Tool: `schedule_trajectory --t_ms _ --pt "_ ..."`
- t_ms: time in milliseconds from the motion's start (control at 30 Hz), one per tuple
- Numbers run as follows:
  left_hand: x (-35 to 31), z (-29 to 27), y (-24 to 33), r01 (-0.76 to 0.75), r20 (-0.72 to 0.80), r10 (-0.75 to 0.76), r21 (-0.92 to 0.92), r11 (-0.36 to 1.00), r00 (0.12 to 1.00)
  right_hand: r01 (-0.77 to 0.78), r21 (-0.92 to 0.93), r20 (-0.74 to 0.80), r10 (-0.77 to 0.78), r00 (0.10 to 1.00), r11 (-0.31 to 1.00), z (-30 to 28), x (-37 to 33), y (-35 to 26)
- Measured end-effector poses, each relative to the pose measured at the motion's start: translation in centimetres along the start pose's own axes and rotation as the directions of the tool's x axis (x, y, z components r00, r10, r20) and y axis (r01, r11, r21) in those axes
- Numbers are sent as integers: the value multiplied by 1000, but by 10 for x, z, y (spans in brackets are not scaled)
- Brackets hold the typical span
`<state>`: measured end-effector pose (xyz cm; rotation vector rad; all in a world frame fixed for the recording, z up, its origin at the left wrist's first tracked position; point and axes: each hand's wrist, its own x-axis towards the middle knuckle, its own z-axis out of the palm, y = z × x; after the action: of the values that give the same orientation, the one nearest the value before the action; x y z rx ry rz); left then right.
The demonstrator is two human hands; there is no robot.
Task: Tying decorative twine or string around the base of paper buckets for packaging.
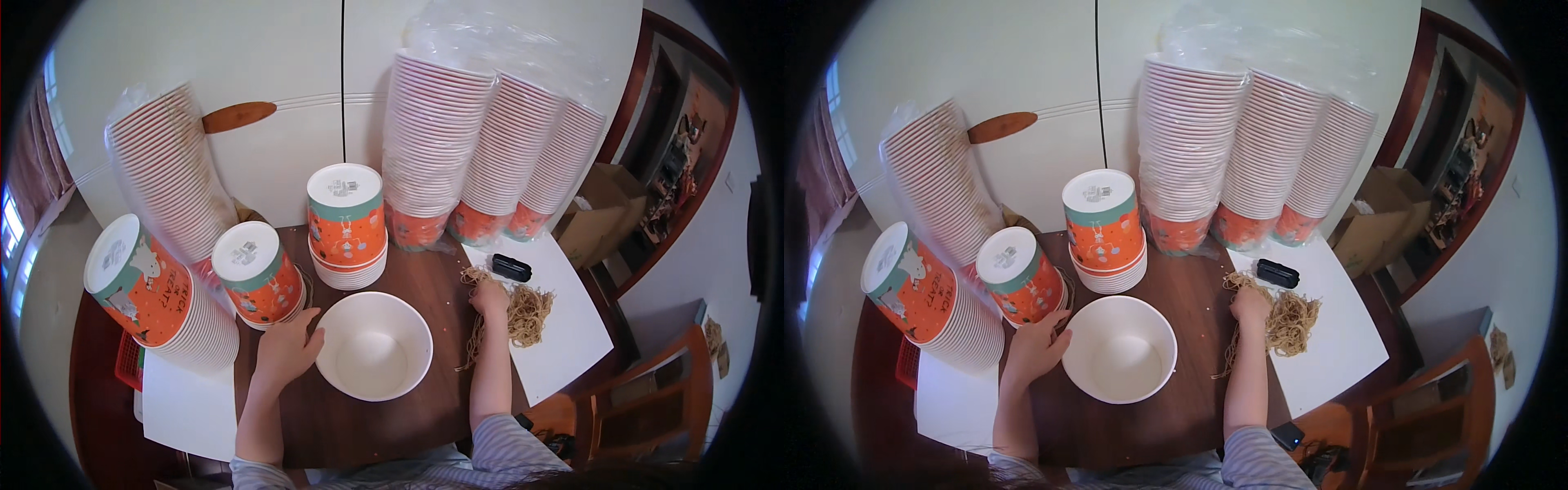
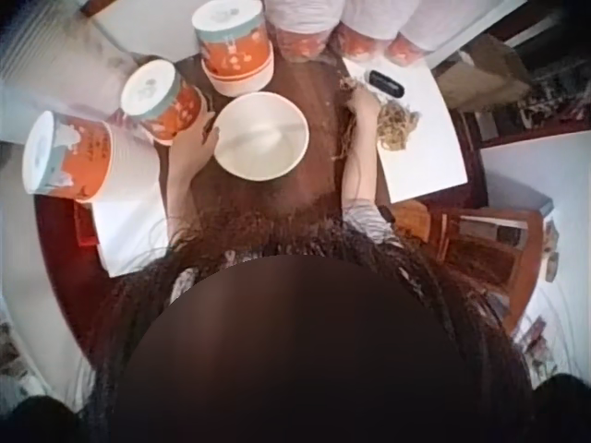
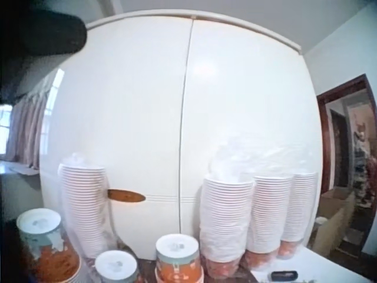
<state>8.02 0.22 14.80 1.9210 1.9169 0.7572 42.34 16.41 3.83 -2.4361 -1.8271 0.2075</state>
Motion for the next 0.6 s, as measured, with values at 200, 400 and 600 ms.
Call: schedule_trajectory --t_ms 200,400,600 --pt "-2 -3 1 -37 -115 40 24 999 993 324 283 -104 -307 946 903 -43 -24 -32" --pt "-5 -9 14 -267 -357 209 -123 956 910 364 930 -290 -491 821 59 -111 -107 -78" --pt "-24 -11 33 -335 -124 312 -429 839 942 635 770 -532 -614 583 -65 -114 -163 -97"
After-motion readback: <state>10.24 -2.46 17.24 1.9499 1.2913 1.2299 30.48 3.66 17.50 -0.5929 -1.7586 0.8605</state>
